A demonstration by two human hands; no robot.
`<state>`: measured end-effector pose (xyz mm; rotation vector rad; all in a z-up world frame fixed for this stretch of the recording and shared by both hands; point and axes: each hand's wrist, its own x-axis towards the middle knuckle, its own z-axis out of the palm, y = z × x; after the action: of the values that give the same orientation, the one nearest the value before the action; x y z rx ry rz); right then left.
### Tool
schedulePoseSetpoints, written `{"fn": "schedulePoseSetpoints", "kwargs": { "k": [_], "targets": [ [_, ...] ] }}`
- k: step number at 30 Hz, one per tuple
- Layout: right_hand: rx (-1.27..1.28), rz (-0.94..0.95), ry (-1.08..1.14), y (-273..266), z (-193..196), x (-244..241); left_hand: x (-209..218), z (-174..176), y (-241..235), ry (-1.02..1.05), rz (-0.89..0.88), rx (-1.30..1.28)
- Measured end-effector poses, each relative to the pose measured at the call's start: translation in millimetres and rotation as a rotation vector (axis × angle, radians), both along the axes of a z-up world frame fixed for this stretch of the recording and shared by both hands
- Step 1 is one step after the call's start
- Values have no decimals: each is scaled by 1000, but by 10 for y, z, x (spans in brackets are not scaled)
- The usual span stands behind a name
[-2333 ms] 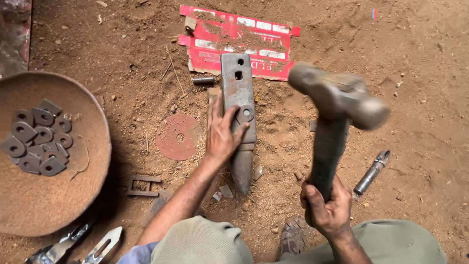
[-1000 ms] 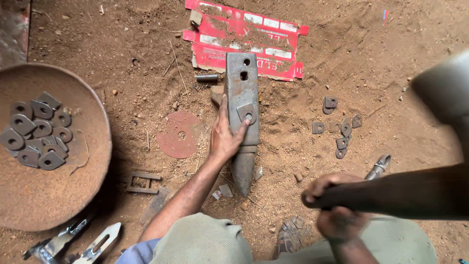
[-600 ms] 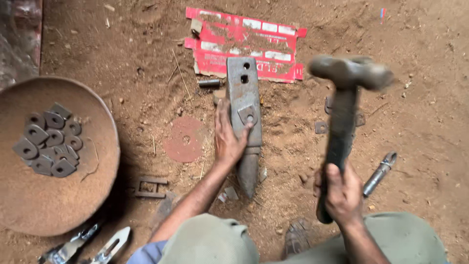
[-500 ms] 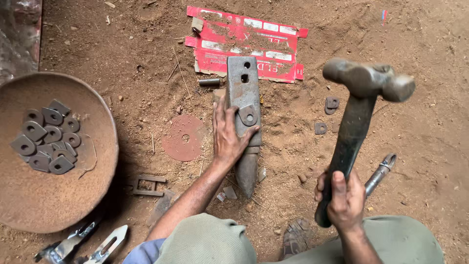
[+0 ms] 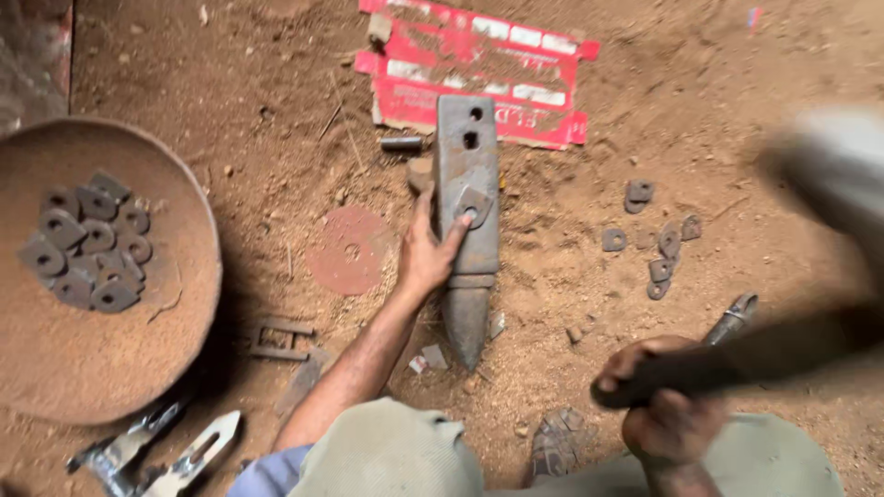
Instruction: The person uses a hammer to repeatedly strike small metal components against an anvil, adjusting the position of the metal pieces between strikes.
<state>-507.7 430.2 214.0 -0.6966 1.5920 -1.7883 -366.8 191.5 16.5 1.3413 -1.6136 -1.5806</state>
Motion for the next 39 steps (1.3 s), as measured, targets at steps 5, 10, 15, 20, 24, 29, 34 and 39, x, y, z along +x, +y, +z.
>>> {"fn": "schedulePoseSetpoints", "kwargs": {
  "k": [5, 10, 15, 20, 24, 29, 34, 39],
  "targets": [
    [528, 310, 583, -320, -248, 7, -6, -25, -35, -10, -8, 126],
    [859, 306, 497, -510, -159, -147, -10, 64, -108, -16, 30, 40],
    [476, 222, 524, -402, 67, -225, -46, 31, 42, -108, -48, -298],
    [409, 174, 353, -292, 60, -58, 0, 21, -33, -280, -168, -608],
    [293, 111, 347, -132, 125, -34, 60, 70, -161, -141, -203, -374],
    [-63, 136, 154, -163, 57, 4, -2, 118, -163, -96, -81, -63],
    [859, 352, 357, -493, -309, 84, -46, 124, -166, -47, -38, -41],
    [788, 192, 390, -270, -145, -179, -28, 71, -94, -22, -28, -208]
  ]
}}
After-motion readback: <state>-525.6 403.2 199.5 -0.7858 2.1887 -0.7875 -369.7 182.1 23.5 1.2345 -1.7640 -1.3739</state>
